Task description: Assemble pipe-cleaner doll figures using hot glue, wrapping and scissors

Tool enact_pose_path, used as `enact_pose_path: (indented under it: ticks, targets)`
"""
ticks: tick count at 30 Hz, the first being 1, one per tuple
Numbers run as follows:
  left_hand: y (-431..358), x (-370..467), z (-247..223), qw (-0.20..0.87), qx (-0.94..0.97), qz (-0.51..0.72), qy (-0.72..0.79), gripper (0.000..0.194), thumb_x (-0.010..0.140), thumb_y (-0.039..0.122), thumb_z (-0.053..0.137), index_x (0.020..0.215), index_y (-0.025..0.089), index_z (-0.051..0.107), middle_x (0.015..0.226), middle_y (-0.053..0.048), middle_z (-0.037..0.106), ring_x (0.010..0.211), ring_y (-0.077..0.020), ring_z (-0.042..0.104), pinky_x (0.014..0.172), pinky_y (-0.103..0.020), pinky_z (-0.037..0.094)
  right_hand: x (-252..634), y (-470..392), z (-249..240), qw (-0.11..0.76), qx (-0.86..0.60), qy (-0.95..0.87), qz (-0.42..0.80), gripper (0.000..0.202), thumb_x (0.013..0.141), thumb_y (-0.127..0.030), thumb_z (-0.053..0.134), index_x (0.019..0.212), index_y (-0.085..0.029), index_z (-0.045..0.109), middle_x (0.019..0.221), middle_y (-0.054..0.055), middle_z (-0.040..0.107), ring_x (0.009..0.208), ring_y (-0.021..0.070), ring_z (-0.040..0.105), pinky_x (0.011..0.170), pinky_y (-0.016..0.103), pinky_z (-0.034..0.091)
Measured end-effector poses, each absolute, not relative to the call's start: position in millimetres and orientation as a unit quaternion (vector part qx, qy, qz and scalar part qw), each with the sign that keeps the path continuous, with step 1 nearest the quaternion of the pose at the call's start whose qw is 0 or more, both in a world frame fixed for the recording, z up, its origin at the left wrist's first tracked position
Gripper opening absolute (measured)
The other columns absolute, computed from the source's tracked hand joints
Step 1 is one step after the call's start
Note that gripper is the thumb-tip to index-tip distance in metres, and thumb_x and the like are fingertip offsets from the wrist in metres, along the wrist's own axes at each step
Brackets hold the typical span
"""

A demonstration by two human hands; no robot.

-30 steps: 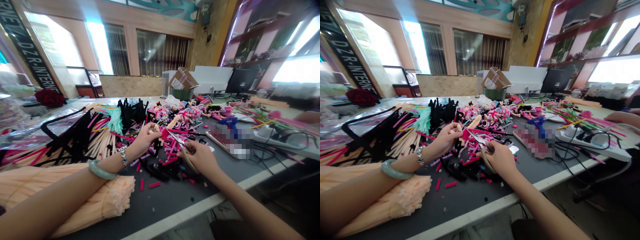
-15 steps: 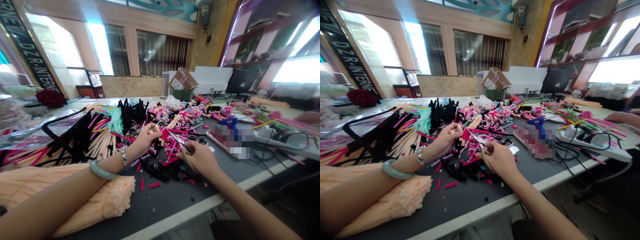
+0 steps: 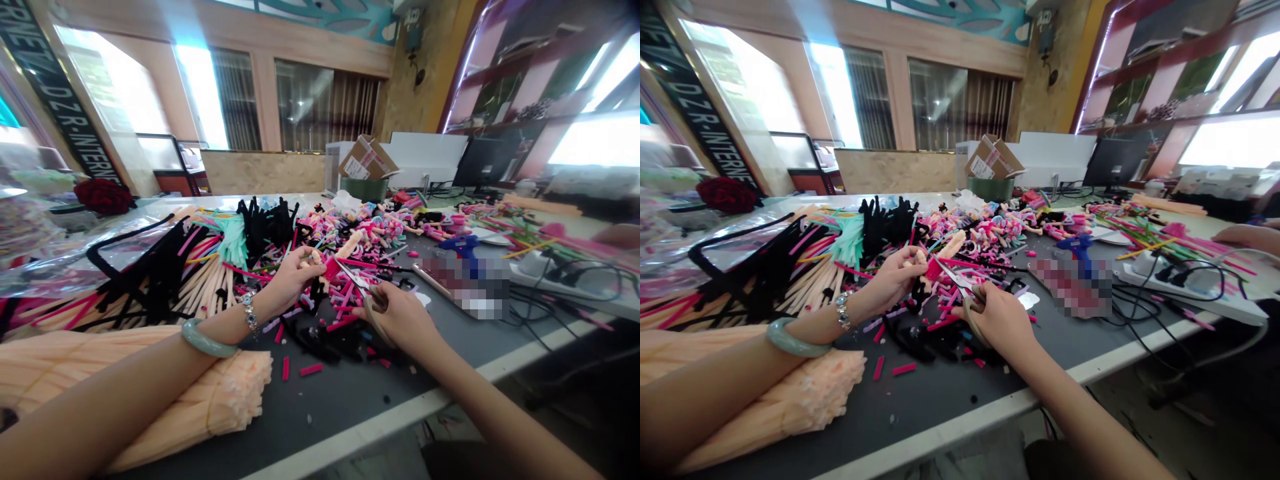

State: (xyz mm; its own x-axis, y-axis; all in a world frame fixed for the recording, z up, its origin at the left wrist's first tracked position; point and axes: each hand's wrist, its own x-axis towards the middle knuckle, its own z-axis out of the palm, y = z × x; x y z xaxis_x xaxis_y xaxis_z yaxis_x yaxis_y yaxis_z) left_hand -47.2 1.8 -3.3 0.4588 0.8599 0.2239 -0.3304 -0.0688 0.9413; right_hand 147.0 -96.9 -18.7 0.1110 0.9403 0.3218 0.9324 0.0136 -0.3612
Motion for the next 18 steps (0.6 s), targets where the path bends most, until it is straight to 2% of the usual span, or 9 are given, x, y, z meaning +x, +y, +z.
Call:
enact_pose_path:
  ticks: [10, 14, 18]
  targets:
    - [3.9, -47.5, -5.6, 0.624, 0.579, 0.473, 0.227, 0.032, 0.066, 0.018, 0.075, 0.088, 0.015, 0.053, 0.07, 0.007, 0.052, 0.055, -0.0024, 0.049, 0.054, -0.015, 0.041, 147.8, -95.5, -21.7, 0.26, -0.691, -0.674, 0.027, 0.037, 0.076, -0.054, 0.056, 0.068, -0.024, 0.036, 0.061, -0.001, 0.056, 0.056, 0.0155, 0.048, 0.052, 0.026, 0.029]
    - [2.7, -47.3, -3.6, 0.634, 0.571, 0.475, 0.216, 0.031, 0.066, 0.018, 0.075, 0.087, 0.015, 0.053, 0.068, 0.007, 0.052, 0.055, -0.003, 0.051, 0.056, -0.015, 0.044, 147.1, -95.9, -21.1, 0.264, -0.691, -0.672, 0.043, 0.035, 0.076, -0.053, 0.056, 0.068, -0.023, 0.038, 0.062, -0.001, 0.055, 0.055, 0.0146, 0.047, 0.052, 0.026, 0.029]
    - [0.0, -46.7, -0.5, 0.643, 0.561, 0.474, 0.218, 0.03, 0.067, 0.019, 0.075, 0.087, 0.014, 0.053, 0.066, 0.007, 0.052, 0.052, -0.0035, 0.052, 0.052, -0.015, 0.045, 146.8, -98.3, -19.6, 0.274, -0.683, -0.673, 0.072, 0.039, 0.076, -0.059, 0.055, 0.076, -0.023, 0.042, 0.069, 0.0, 0.057, 0.06, 0.0157, 0.05, 0.054, 0.026, 0.031]
